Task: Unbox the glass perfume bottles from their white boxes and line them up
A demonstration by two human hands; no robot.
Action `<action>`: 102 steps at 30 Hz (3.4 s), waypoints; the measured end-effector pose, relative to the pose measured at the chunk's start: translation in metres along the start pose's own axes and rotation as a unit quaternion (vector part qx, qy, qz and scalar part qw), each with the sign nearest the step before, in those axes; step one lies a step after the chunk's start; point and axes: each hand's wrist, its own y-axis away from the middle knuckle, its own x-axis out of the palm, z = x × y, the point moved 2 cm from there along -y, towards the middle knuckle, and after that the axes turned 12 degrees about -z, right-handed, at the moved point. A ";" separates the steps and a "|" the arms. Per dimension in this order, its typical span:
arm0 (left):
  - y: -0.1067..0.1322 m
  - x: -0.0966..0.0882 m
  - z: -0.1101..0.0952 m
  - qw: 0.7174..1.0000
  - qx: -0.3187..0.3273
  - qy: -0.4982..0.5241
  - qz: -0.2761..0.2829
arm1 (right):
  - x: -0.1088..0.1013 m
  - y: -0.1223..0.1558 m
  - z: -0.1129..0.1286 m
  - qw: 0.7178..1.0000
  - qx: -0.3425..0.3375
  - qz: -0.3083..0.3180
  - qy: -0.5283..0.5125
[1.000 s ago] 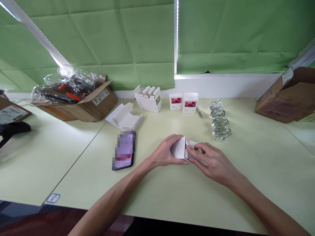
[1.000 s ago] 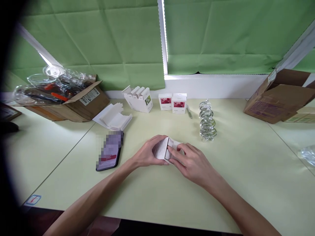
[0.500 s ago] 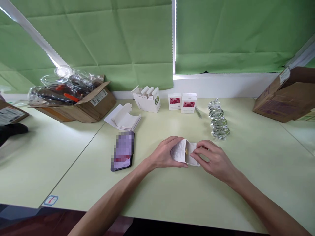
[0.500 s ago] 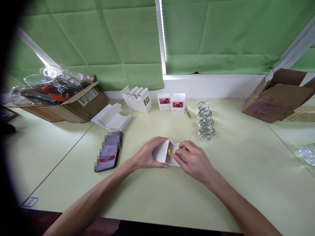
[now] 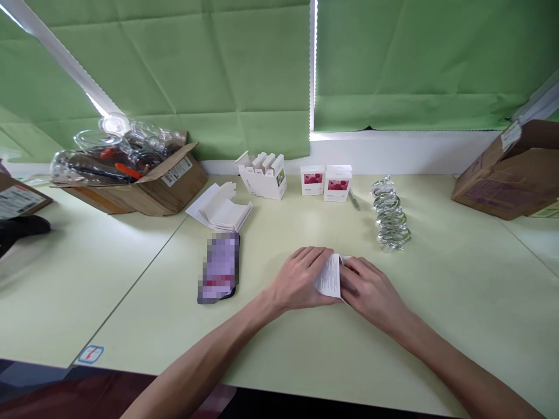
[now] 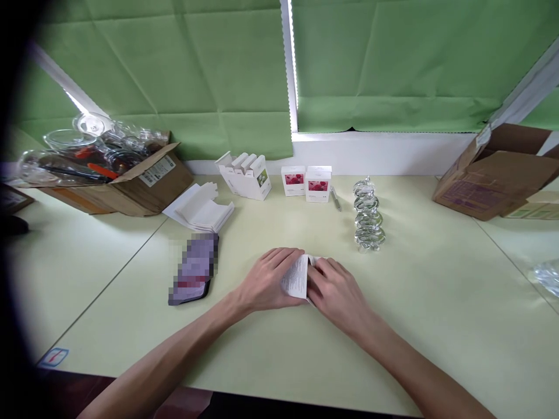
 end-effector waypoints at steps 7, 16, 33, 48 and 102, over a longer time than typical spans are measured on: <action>0.001 0.003 -0.002 1.000 0.005 0.002 0.000 | 0.011 0.000 -0.003 0.991 0.109 0.036 -0.074; 0.001 0.006 -0.007 1.000 0.030 -0.004 0.000 | 0.028 0.007 -0.008 0.987 0.124 -0.035 -0.099; -0.004 -0.007 0.017 0.998 -0.034 0.024 0.037 | -0.006 -0.009 -0.026 0.973 0.126 -0.023 -0.193; -0.006 -0.010 0.023 0.993 -0.086 0.075 0.045 | -0.020 -0.017 -0.030 0.947 0.197 -0.039 -0.251; -0.005 -0.009 0.030 0.994 -0.077 0.057 0.048 | -0.009 -0.012 -0.053 0.891 0.402 0.036 -0.207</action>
